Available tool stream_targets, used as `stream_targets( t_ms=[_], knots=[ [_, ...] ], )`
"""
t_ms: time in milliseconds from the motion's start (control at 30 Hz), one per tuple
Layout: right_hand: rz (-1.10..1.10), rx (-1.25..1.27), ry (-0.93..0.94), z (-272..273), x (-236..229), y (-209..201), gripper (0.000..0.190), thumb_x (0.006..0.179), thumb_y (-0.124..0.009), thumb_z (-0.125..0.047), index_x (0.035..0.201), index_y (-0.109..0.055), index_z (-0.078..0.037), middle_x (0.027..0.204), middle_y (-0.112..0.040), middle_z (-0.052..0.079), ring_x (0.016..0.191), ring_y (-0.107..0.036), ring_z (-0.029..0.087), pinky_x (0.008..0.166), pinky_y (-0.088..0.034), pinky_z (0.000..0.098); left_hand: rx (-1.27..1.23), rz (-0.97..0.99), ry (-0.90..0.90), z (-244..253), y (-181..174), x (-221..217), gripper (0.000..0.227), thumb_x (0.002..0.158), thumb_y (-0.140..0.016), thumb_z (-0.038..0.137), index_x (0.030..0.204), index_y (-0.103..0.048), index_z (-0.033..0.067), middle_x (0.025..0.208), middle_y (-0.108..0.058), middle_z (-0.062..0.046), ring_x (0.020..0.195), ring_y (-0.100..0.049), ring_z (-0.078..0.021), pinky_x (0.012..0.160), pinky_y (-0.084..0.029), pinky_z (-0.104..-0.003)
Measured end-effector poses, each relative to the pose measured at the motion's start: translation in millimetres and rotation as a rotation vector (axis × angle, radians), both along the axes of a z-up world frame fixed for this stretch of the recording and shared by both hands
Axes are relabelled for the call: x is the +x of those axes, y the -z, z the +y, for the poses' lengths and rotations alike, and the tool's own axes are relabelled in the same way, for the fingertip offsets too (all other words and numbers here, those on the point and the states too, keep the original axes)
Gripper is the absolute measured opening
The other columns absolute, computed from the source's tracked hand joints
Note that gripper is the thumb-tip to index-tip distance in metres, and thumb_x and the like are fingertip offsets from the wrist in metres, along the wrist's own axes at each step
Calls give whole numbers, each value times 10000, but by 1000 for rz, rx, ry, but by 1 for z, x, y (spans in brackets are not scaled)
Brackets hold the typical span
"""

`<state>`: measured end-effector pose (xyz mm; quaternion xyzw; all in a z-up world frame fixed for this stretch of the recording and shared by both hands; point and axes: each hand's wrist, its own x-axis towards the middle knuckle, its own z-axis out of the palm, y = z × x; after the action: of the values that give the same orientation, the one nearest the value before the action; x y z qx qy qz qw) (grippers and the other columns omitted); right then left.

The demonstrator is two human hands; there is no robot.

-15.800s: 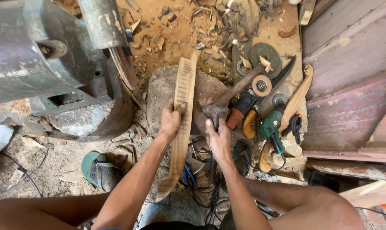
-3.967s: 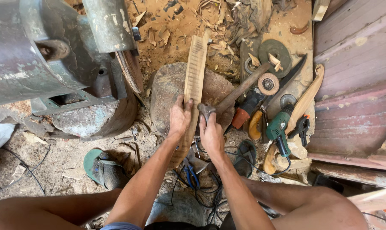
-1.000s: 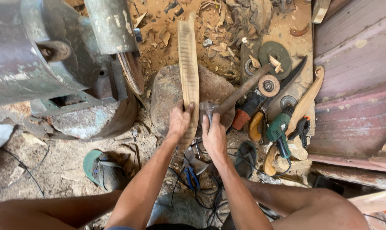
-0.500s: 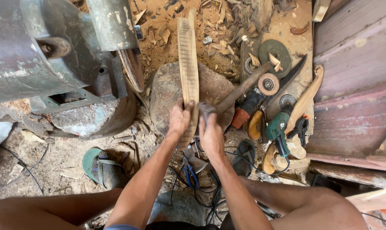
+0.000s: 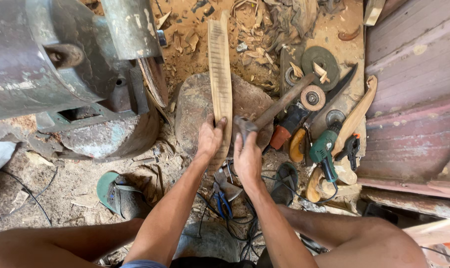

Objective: The person secures a metal wire to a curved wooden piece using pliers and a hammer. They then repeatedly strike the wood with the hammer to create a textured pattern along its surface.

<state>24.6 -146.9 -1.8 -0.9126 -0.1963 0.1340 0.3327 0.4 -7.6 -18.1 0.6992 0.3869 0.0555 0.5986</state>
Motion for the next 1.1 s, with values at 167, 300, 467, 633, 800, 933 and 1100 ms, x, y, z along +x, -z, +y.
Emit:
stream_targets(
  t_ms=[167,300,467,633,800,933,1100],
  knots=[
    [245,174,146,0,6,-5,305,1081,-419,-313,1182,-512,-40,672,-600,99,407,-519,124,287,-422,264,-65,-4,10,3,-17,3,553,959,-573,319,1421,-517,21,1130,-721,-254,883,-754,-294,859,-592,-445],
    [675,659,357,-12,24,-34,359,1096,-453,-391,1095,-530,-41,691,-586,88,427,-449,99,312,-340,221,-151,15,42,7,-51,-6,517,977,-596,252,1456,-491,87,1129,-756,-206,701,-650,-315,681,-557,-503],
    [1019,1057,214,-36,37,-91,710,985,-276,-691,982,-516,-22,778,-711,176,405,-492,95,319,-380,179,466,-173,336,23,-86,-22,269,995,-617,169,1257,-669,132,1145,-756,-78,700,-708,-227,654,-611,-400],
    [1079,1026,189,-51,35,-109,473,816,-520,-520,1024,-558,-96,849,-700,140,535,-577,129,433,-466,211,1035,-552,295,25,-82,-27,297,1003,-631,98,1231,-682,282,1319,-700,-5,1152,-694,-245,1060,-593,-463],
    [779,832,2,-57,19,-75,378,794,-817,-227,1065,-583,-108,826,-615,32,723,-631,155,654,-547,257,677,-491,96,14,-87,-20,442,954,-524,-15,1342,-634,166,1494,-519,-162,1339,-536,-317,1021,-563,-442],
    [546,716,-58,-48,1,-50,346,828,-831,-145,1036,-575,-40,836,-611,12,779,-639,138,766,-576,277,-609,-187,-259,16,-107,-3,562,1040,-583,174,1536,-318,182,1457,-491,-177,1306,-543,-312,931,-499,-403],
    [602,566,53,-33,-15,-51,237,931,-634,-274,1061,-592,-81,804,-673,-10,531,-550,142,464,-499,292,-407,-23,-97,12,-88,13,540,944,-591,199,1462,-499,75,1336,-665,-232,1117,-661,-457,926,-592,-516]
  ],
)
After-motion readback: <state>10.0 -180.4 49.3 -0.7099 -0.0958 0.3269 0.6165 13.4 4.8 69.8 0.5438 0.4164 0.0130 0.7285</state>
